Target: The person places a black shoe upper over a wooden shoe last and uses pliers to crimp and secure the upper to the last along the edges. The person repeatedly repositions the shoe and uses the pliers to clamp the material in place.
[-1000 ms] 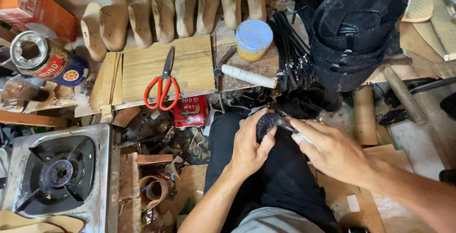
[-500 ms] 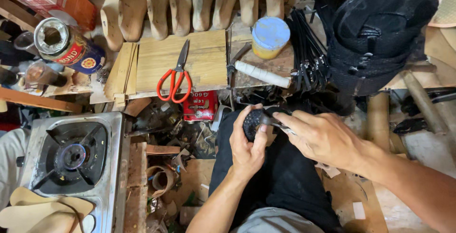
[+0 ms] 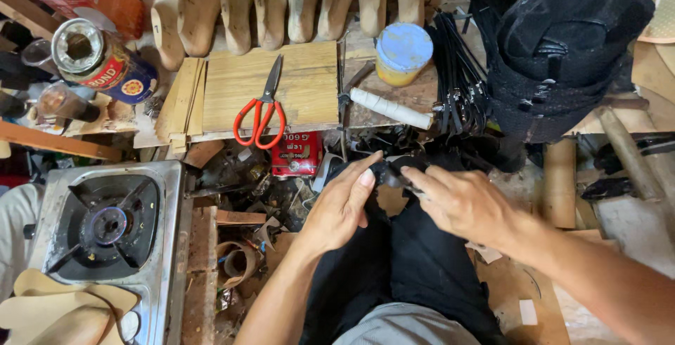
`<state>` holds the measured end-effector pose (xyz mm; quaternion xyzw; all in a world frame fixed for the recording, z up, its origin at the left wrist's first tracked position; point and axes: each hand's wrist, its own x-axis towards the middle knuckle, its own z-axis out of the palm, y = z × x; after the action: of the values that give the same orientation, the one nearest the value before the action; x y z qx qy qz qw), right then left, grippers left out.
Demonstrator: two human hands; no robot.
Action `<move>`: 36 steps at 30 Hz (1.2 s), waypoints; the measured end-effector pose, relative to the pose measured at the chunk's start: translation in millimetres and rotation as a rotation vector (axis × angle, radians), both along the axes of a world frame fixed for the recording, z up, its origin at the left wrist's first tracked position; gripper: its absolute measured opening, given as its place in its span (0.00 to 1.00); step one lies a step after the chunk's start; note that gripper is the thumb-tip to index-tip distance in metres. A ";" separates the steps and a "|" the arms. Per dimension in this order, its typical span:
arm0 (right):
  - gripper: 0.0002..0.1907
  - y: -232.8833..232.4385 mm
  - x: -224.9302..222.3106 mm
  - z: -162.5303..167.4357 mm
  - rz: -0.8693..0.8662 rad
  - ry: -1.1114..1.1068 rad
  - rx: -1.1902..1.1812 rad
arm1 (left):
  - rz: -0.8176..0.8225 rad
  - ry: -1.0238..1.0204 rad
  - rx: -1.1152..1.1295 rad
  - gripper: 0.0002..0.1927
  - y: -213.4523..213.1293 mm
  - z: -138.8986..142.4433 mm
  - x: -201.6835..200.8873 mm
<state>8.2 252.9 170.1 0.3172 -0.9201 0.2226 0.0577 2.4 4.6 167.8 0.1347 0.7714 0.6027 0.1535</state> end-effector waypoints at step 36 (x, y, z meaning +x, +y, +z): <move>0.32 -29.5 60.7 -23.9 -0.329 -0.210 -0.156 | 0.085 0.381 -0.238 0.21 20.1 12.8 22.3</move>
<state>68.9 223.4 146.3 0.1323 -0.9403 0.3127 0.0214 24.7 24.7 180.5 0.1945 0.8572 0.4768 -0.0059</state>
